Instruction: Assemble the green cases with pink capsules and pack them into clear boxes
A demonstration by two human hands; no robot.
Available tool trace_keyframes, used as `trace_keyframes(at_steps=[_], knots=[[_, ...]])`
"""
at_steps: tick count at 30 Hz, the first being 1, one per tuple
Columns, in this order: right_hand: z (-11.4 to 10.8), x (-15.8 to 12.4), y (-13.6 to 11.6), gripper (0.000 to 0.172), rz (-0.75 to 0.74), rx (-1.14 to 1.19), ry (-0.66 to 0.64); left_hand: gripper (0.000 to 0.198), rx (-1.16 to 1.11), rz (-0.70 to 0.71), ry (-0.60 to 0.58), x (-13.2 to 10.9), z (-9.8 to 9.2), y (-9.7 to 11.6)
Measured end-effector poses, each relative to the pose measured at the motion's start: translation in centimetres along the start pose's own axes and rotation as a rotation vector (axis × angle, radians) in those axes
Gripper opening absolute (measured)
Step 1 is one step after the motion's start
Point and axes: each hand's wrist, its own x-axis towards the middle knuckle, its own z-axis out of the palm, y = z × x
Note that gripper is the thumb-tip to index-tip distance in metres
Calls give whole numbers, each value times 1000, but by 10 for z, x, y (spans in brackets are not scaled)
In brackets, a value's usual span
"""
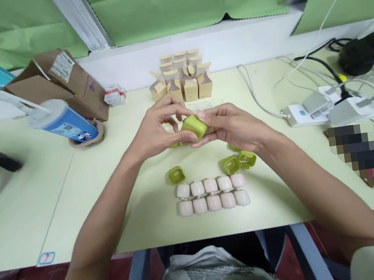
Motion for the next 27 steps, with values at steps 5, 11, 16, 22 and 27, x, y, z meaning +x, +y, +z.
trace_keyframes(at_steps=[5,11,16,22,27], knots=[[-14,4,1,49,20,-59,65,55,64,-24,7,1,-9,0],[-26,1,-2,30,27,-272,59,48,114,-21,-201,-3,-5,11],[-32,-3,-7,14,8,-405,80,26,264,37,-335,-7,4,11],[-72,-10,-27,21,74,-821,427,32,348,25,-385,-7,2,5],[-113,-9,-36,20,573,-1242,537,34,448,-87,-413,-22,-8,4]])
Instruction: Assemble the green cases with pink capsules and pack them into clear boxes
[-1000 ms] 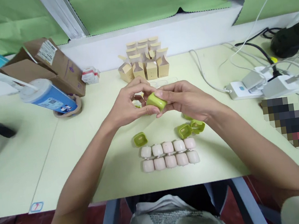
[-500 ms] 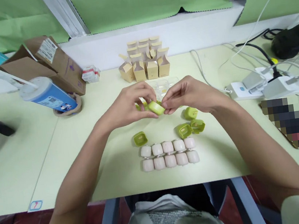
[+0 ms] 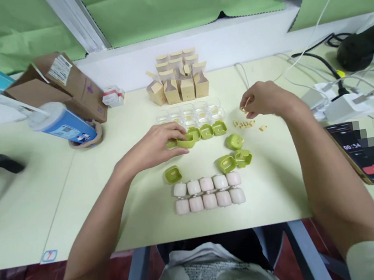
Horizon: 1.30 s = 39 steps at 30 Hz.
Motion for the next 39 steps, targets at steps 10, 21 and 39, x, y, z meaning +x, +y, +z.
trace_keyframes(at_steps=[10,21,39], knots=[[1,28,25,24,-33,-136,-148,48,43,-217,201,-76,35,-46],[18,1,-8,23,-120,-154,-442,20,-25,-84,260,-85,60,-49],[24,-19,-31,21,-316,-264,-288,12,-193,-364,573,-77,92,-37]])
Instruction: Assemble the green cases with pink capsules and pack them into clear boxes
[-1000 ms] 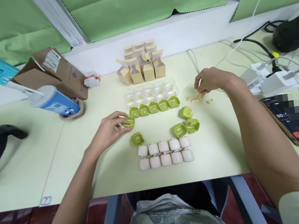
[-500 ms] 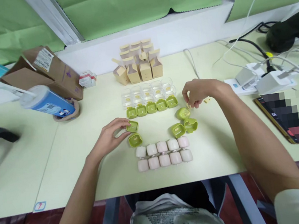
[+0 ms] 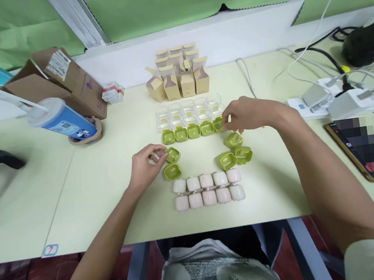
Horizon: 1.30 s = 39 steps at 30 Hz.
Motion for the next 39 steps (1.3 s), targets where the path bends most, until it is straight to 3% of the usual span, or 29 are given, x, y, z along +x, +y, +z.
trace_keyframes(at_steps=[4,7,10,17,22,26,28,32,39], knots=[[1,-4,-3,24,-50,-42,47,11,-39,-40,108,0,7,1],[0,-10,-11,22,-143,-23,220,13,-18,-23,174,2,9,0],[-1,-15,-22,22,-335,100,367,14,8,-5,178,6,9,-3],[12,-22,-52,23,-615,179,379,18,46,-29,198,16,9,-6],[53,-33,-101,32,-842,-75,300,25,20,-21,208,21,11,-7],[89,-33,-129,49,-868,-433,413,27,-8,-39,241,22,13,-11],[98,-30,-131,49,-872,-488,389,28,-1,-37,247,22,14,-13],[102,-21,-125,39,-862,-510,308,34,-32,-40,236,22,16,-16],[104,-16,-125,38,-808,-516,261,37,-14,-56,221,23,18,-14]])
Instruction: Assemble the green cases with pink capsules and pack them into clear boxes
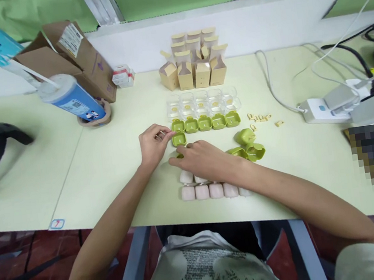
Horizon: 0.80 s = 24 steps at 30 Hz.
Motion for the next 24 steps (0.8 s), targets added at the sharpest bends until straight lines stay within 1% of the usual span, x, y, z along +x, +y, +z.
trace_keyframes(at_steps=[3,5,6,8,11,12,16,18,19,21,24], knots=[[1,0,4,34,15,33,26,35,14,-7,0,0,1,0],[0,-1,8,27,36,81,53,29,19,12,-5,0,1,-1],[-2,-2,10,28,51,110,56,26,18,26,-8,-1,2,-2],[-5,-4,14,31,79,155,34,23,19,49,-23,-2,3,-4],[-5,-6,16,28,78,156,-19,26,44,49,-28,-3,4,-4],[-3,-6,16,31,68,153,-23,28,52,43,-24,-3,5,-4],[9,-5,16,53,42,212,1,40,58,32,-21,-3,6,-2],[9,-5,18,57,57,268,4,46,43,27,-36,-3,5,-1],[7,-6,19,56,70,306,12,46,32,27,-42,-3,5,0],[-2,-8,23,47,93,419,78,42,7,43,-47,-3,3,0],[-15,-12,32,32,97,705,260,31,3,82,-51,-3,1,0]])
